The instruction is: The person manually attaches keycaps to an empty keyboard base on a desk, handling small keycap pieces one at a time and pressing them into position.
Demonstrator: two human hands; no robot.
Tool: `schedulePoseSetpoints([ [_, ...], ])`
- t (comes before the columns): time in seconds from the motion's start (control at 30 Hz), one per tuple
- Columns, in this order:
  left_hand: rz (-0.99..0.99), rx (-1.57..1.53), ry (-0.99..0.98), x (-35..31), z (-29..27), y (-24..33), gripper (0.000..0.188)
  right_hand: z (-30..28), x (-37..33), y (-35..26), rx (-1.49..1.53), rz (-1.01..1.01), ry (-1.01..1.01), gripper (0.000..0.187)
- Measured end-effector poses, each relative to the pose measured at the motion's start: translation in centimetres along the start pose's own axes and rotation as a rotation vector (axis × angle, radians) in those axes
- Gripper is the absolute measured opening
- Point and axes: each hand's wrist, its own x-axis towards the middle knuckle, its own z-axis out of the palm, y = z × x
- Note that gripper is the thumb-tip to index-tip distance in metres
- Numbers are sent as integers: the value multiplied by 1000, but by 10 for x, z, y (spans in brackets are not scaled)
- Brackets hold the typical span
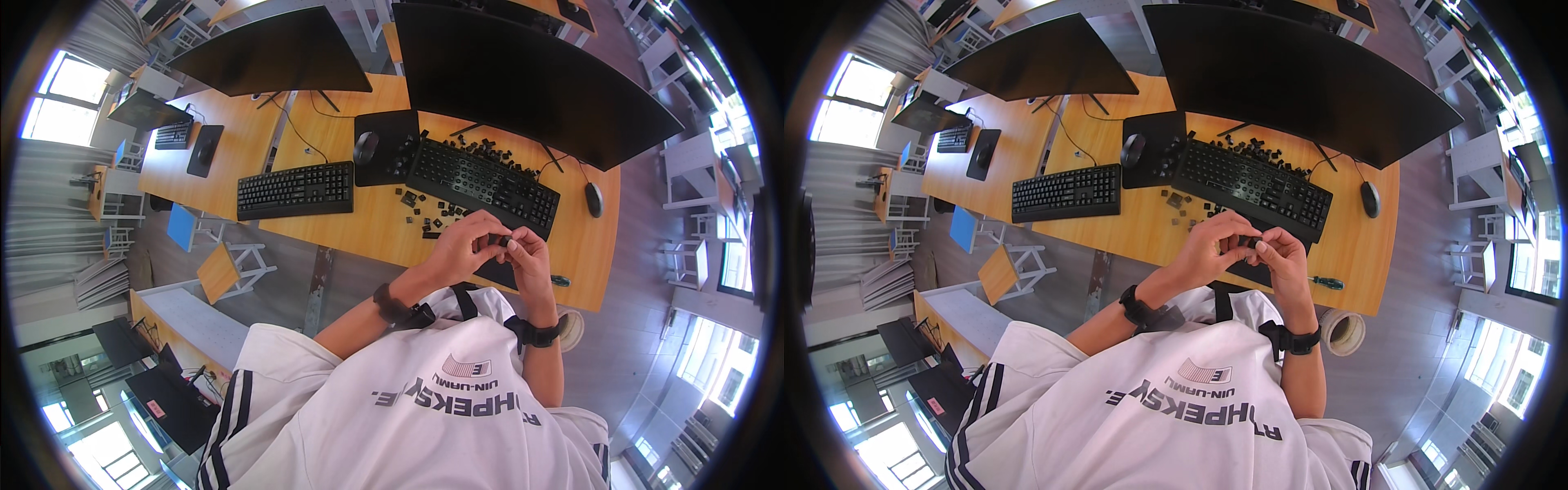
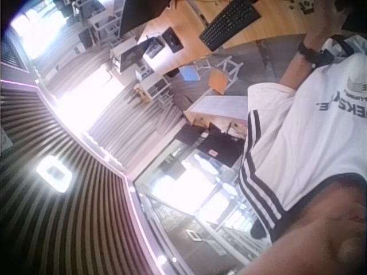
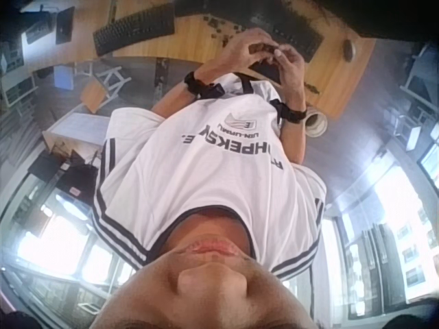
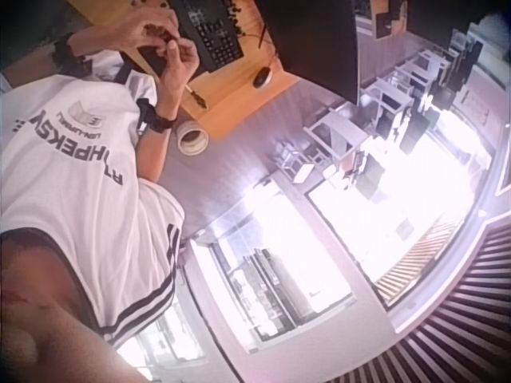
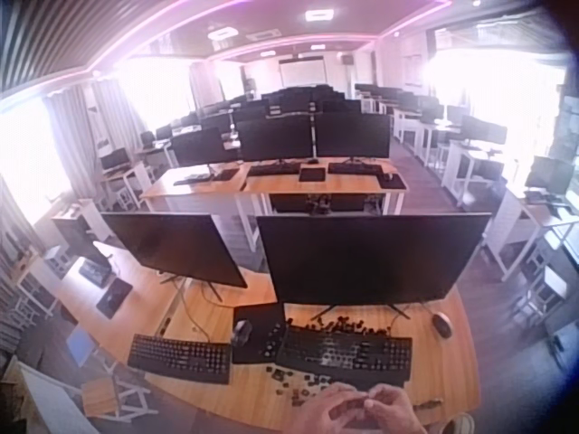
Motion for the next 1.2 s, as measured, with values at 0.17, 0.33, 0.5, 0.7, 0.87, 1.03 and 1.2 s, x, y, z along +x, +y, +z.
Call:
schedulePoseSetpoints([
  [0.17,-14,18,16,-1,2,-4,26,2,-3,-3,11,11,9,9],
  [0.33,-46,19,-3,0,4,-1,23,-3,-5,1,-11,0,27,9],
  [0.5,-102,-33,-21,-1,6,-11,19,0,-6,2,-81,-11,74,12],
  [0.7,-177,-89,59,-3,6,-20,15,-2,-6,8,-133,-16,109,17],
  [0.87,-202,-92,64,-5,6,-22,16,0,-6,7,-177,-18,134,16],
  [1.03,-277,-124,37,-7,4,-22,17,2,-8,6,-227,-18,154,15],
  [1.2,-332,-128,-7,-9,5,-25,18,1,-10,8,-232,-24,156,14],
])
